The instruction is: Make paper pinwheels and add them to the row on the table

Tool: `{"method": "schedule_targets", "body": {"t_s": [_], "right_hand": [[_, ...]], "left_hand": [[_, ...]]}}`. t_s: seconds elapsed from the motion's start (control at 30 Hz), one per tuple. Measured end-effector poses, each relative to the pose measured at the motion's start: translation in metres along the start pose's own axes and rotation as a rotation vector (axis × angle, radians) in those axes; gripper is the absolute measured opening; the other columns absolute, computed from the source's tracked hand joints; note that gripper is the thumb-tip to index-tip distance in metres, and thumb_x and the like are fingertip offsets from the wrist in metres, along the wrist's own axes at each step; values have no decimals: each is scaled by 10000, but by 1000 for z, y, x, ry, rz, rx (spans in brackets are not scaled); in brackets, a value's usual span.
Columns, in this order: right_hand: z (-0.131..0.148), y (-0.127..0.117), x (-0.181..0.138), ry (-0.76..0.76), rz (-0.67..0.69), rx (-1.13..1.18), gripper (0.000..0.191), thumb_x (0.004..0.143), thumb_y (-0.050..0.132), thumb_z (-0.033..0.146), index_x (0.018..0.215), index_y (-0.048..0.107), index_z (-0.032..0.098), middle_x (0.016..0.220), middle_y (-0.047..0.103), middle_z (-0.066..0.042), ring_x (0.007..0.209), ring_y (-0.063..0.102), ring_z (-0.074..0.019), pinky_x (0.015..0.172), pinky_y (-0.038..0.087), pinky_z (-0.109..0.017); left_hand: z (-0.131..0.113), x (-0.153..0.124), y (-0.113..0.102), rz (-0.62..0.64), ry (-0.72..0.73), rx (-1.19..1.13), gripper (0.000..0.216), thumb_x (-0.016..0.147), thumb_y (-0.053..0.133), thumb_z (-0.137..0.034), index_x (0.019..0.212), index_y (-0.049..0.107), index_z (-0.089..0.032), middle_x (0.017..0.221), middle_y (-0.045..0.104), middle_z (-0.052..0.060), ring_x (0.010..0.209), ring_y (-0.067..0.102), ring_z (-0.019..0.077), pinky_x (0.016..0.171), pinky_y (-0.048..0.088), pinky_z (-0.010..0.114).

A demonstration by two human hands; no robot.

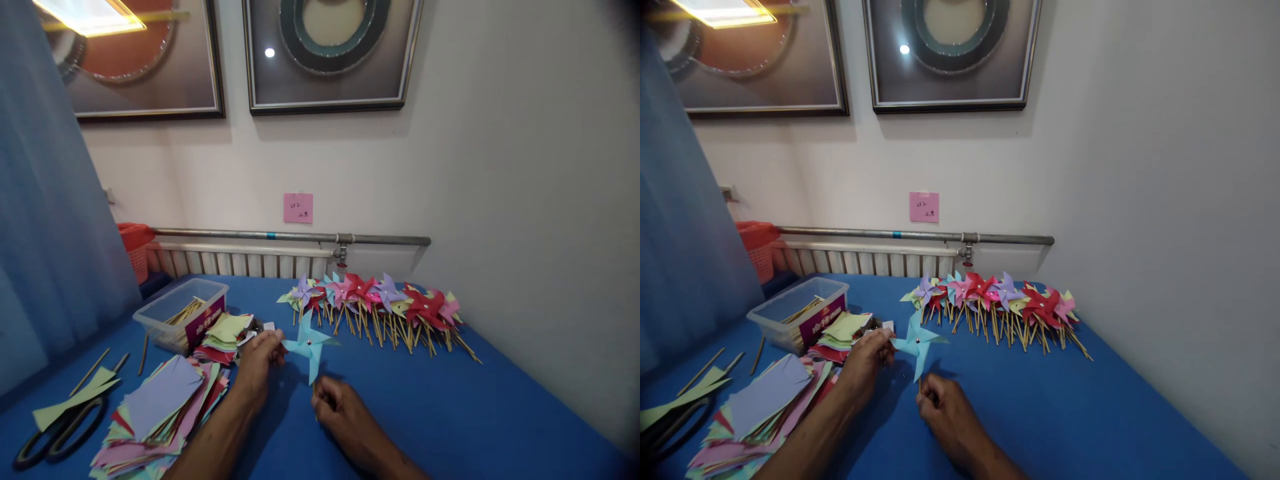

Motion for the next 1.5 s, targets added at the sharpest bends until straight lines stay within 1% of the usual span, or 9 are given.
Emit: {"method": "schedule_targets", "body": {"t_s": [0.17, 0.27, 0.4, 0.73, 0.87, 0.97, 1.17, 1.37, 1.5], "right_hand": [[-2, 0, 0, 28, -13, -7, 144, 841, 537, 263, 713, 502, 207, 638, 488, 44, 611, 435, -125, 594, 317, -251], [-4, 0, 0, 56, -41, 29, 135, 840, 546, 282, 731, 515, 208, 630, 473, 51, 603, 432, -128, 603, 333, -256], [-3, -2, 1, 28, -68, 51, 158, 839, 546, 280, 706, 491, 216, 620, 455, 58, 588, 400, -125, 595, 335, -252], [-2, -2, 1, -21, -48, 17, 162, 843, 518, 275, 696, 482, 215, 608, 434, 63, 577, 380, -121, 571, 319, -254], [2, -1, 0, -30, -35, 24, 158, 829, 510, 266, 689, 456, 219, 623, 436, 60, 588, 390, -121, 577, 325, -254], [4, -1, 0, -27, -29, 8, 151, 824, 510, 258, 690, 454, 218, 634, 445, 54, 604, 401, -123, 587, 328, -254], [1, 0, 1, -10, -21, 4, 130, 825, 511, 248, 709, 462, 215, 634, 436, 58, 593, 395, -121, 572, 322, -253], [-2, 1, 0, -39, -9, -8, 156, 866, 529, 277, 729, 500, 209, 624, 426, 66, 591, 382, -118, 586, 310, -248], [-4, 1, 0, -40, -7, 0, 171, 880, 522, 290, 730, 486, 216, 614, 410, 70, 577, 362, -117, 571, 298, -246]], "left_hand": [[2, -4, 7, 44, -27, 43, 251, 648, 730, -386, 639, 613, -163, 550, 605, -4, 497, 486, 110, 546, 340, 242], [3, -7, 12, 73, -61, 66, 213, 617, 697, -362, 621, 617, -165, 542, 608, 3, 488, 479, 111, 535, 319, 239], [8, -13, 21, 146, -92, 95, 174, 610, 670, -337, 601, 621, -170, 562, 631, 17, 487, 486, 115, 534, 314, 243], [22, -24, 43, 295, -126, 185, 226, 589, 724, -363, 575, 615, -166, 557, 614, 19, 472, 467, 106, 524, 337, 250], [29, -20, 43, 276, -119, 168, 289, 530, 794, -374, 575, 592, -173, 503, 549, -18, 449, 445, 97, 510, 334, 247], [33, -19, 41, 254, -127, 140, 319, 506, 828, -373, 604, 603, -169, 516, 546, -28, 459, 449, 94, 508, 330, 243], [30, -22, 46, 317, -115, 151, 315, 551, 821, -392, 598, 634, -144, 533, 581, 3, 489, 466, 102, 530, 346, 247], [19, -18, 36, 199, -67, 173, 345, 550, 822, -426, 610, 628, -148, 503, 524, -35, 478, 436, 92, 521, 324, 240], [19, -17, 35, 197, -61, 174, 330, 548, 817, -414, 604, 634, -145, 510, 537, -31, 476, 443, 92, 521, 328, 240]]}}
Point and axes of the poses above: each hand's wrist, its own x-axis towards the middle knuckle, its own y-axis out of the palm, z = x × y, the point moved 6 cm from there along x, towards the middle knuckle
